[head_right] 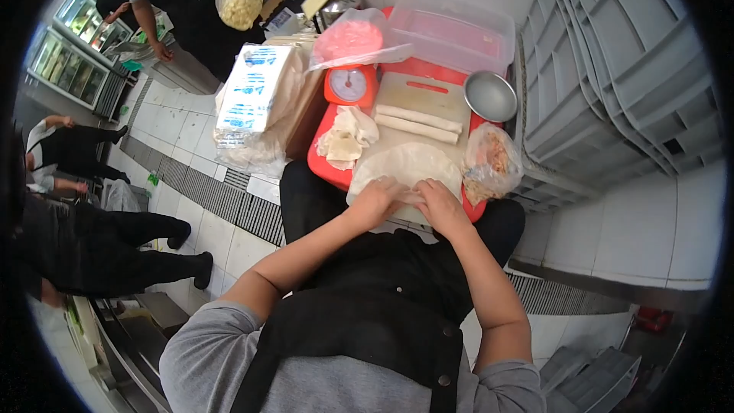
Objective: Rolling spring rolls using thin wrappers and meat filling in a commercial kitchen.
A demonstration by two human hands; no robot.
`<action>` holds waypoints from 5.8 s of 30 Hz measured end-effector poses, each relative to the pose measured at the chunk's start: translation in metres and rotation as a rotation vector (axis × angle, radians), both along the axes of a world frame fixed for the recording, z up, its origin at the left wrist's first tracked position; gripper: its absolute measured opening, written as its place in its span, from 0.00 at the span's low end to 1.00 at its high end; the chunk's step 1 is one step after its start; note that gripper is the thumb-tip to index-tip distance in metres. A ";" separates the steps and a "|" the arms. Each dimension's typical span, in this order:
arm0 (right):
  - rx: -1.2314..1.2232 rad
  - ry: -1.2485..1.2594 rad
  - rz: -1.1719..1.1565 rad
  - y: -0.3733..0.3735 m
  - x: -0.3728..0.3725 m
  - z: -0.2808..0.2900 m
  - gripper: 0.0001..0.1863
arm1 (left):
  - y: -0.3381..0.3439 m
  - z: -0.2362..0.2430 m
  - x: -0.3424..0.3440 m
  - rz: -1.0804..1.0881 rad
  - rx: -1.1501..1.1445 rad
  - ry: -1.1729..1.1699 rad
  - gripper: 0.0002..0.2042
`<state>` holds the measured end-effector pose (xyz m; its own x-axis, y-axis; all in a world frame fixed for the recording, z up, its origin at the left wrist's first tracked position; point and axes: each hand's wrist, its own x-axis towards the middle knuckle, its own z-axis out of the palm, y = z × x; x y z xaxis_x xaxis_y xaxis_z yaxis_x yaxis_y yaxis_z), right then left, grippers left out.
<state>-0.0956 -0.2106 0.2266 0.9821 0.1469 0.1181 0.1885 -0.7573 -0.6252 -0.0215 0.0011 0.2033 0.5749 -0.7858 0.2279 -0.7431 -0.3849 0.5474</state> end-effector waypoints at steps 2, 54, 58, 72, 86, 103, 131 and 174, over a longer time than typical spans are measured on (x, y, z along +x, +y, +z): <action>0.036 0.099 0.026 -0.004 0.004 0.002 0.15 | -0.001 0.009 -0.005 0.036 -0.034 -0.020 0.19; -0.161 0.212 0.164 -0.028 0.082 -0.017 0.16 | -0.016 -0.005 0.045 0.020 -0.057 -0.132 0.15; -0.130 0.136 0.187 -0.016 0.080 0.014 0.15 | -0.012 -0.015 0.049 0.063 0.013 -0.046 0.14; -0.057 0.060 0.181 -0.026 0.091 -0.004 0.13 | -0.016 -0.022 0.061 0.057 0.067 -0.203 0.18; -0.139 0.006 0.116 -0.034 0.105 -0.019 0.13 | -0.025 -0.024 0.081 0.006 0.020 -0.269 0.19; -0.207 -0.105 0.098 0.007 0.027 0.005 0.13 | 0.000 -0.005 0.017 -0.021 -0.062 -0.126 0.19; -0.194 0.062 0.111 -0.023 0.071 -0.002 0.14 | -0.021 -0.007 0.043 0.012 0.027 -0.221 0.15; 0.169 0.225 -0.125 -0.040 0.008 0.121 0.32 | -0.089 0.043 0.012 0.076 0.078 0.074 0.14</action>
